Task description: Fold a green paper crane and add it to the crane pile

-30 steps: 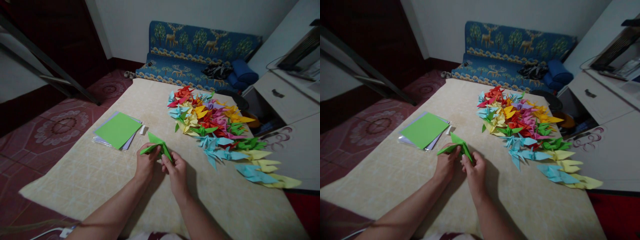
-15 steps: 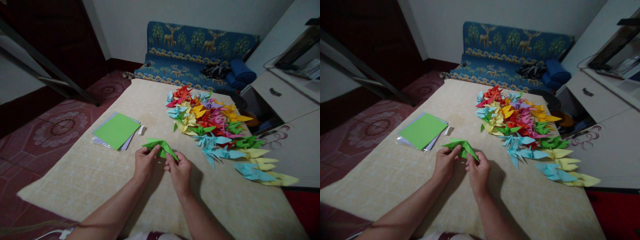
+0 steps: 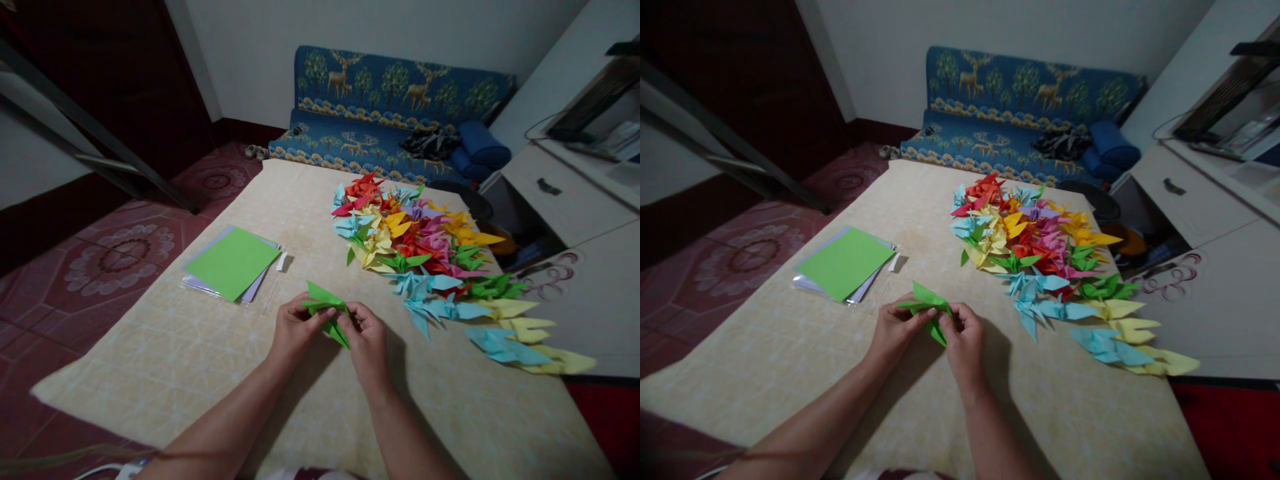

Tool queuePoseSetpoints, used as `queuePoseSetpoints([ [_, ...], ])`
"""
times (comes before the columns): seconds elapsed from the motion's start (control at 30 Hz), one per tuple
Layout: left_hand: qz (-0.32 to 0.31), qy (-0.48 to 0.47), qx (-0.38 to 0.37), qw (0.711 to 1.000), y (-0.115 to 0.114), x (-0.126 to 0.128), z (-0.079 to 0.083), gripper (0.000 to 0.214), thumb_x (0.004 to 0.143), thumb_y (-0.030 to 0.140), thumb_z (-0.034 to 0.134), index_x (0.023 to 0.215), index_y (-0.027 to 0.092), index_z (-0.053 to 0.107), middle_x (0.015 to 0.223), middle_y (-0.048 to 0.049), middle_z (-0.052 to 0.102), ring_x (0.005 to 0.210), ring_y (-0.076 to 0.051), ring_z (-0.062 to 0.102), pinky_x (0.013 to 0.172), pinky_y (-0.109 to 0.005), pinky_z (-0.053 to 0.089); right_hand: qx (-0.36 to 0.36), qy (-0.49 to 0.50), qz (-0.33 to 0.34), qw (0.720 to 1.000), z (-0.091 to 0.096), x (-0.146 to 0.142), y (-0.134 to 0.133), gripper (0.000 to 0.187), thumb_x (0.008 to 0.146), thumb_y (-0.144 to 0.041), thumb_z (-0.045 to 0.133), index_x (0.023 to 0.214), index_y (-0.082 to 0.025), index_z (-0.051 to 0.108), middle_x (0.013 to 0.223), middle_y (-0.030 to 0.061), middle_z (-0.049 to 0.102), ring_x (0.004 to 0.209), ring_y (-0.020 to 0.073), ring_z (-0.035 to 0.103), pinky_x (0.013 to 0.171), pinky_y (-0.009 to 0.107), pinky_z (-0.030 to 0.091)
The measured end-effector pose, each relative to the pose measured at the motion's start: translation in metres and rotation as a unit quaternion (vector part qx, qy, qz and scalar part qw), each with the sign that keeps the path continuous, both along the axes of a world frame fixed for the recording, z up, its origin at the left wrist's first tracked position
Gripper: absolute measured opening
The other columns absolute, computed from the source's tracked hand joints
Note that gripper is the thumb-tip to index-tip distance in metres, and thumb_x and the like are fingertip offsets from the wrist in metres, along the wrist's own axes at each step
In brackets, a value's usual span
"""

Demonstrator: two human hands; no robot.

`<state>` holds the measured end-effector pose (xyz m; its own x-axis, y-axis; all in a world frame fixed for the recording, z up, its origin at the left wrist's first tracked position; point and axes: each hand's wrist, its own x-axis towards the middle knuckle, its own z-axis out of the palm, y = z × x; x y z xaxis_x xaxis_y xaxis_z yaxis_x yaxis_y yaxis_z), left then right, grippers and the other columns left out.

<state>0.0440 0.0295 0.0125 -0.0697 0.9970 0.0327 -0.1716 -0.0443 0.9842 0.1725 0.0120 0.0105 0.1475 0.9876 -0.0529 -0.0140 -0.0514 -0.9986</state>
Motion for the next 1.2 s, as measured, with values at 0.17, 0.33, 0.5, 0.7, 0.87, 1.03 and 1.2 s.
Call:
queuePoseSetpoints([
  [0.17,0.043,0.031,0.038,0.998,0.001,-0.005,0.002,0.008,0.068,0.024,0.079,0.064,0.018,0.076,0.062,-0.0015,0.059,0.063,-0.014,0.054,0.058,-0.024,0.043,-0.007,-0.013,0.019,1.0,-0.001,0.002,-0.002,0.024,0.077,-0.039,0.067,0.072,-0.016,0.063,0.057,-0.0026,0.053,0.052,0.0108,0.048,0.047,0.02,0.037],
  [0.33,0.035,-0.002,-0.008,0.999,0.001,-0.005,0.003,0.013,0.064,0.026,0.081,0.063,0.015,0.075,0.063,-0.0024,0.063,0.059,-0.013,0.054,0.054,-0.023,0.042,0.01,-0.016,0.002,1.0,0.004,0.0,-0.001,0.022,0.076,-0.039,0.068,0.083,-0.018,0.064,0.073,0.0021,0.065,0.066,0.0164,0.061,0.059,0.024,0.049],
  [0.5,0.008,-0.016,-0.018,1.0,0.0,-0.003,0.006,0.015,0.061,0.024,0.083,0.06,0.014,0.072,0.059,-0.0017,0.063,0.055,-0.011,0.054,0.052,-0.021,0.041,-0.006,-0.006,0.002,1.0,0.006,0.0,0.0,0.018,0.074,-0.034,0.069,0.081,-0.018,0.066,0.076,0.0034,0.068,0.071,0.0177,0.064,0.065,0.026,0.051],
  [0.7,0.006,-0.016,-0.053,0.998,-0.001,-0.003,0.006,0.016,0.065,0.027,0.081,0.065,0.014,0.072,0.061,-0.0028,0.066,0.055,-0.011,0.056,0.052,-0.021,0.042,-0.001,-0.008,-0.005,1.0,0.004,0.002,0.0,0.013,0.072,-0.03,0.069,0.072,-0.02,0.061,0.066,-0.0018,0.059,0.06,0.0138,0.057,0.057,0.023,0.046],
  [0.87,-0.047,0.01,-0.046,0.998,-0.001,-0.004,0.004,0.022,0.07,0.03,0.078,0.06,0.013,0.069,0.057,-0.0012,0.06,0.052,-0.009,0.05,0.049,-0.02,0.038,0.023,-0.033,-0.003,0.999,0.008,0.001,-0.002,0.009,0.074,-0.028,0.067,0.076,-0.023,0.06,0.069,-0.0023,0.059,0.064,0.0145,0.057,0.059,0.023,0.046],
  [1.03,-0.046,-0.005,-0.055,0.997,-0.001,-0.004,0.006,0.021,0.07,0.029,0.078,0.062,0.012,0.068,0.058,-0.0015,0.062,0.054,-0.009,0.053,0.052,-0.019,0.041,-0.013,0.0,0.007,1.0,0.007,0.002,-0.002,0.01,0.073,-0.027,0.068,0.072,-0.02,0.061,0.067,-0.0023,0.059,0.062,0.0131,0.056,0.057,0.022,0.044],
  [1.2,-0.07,-0.033,-0.06,0.995,-0.001,-0.006,0.008,0.016,0.069,0.027,0.079,0.073,0.013,0.073,0.072,-0.0039,0.068,0.066,-0.012,0.061,0.063,-0.021,0.048,-0.048,0.062,0.004,0.997,0.003,0.004,-0.003,0.011,0.073,-0.029,0.07,0.075,-0.02,0.063,0.069,-0.0023,0.061,0.063,0.0126,0.056,0.058,0.022,0.044],
])
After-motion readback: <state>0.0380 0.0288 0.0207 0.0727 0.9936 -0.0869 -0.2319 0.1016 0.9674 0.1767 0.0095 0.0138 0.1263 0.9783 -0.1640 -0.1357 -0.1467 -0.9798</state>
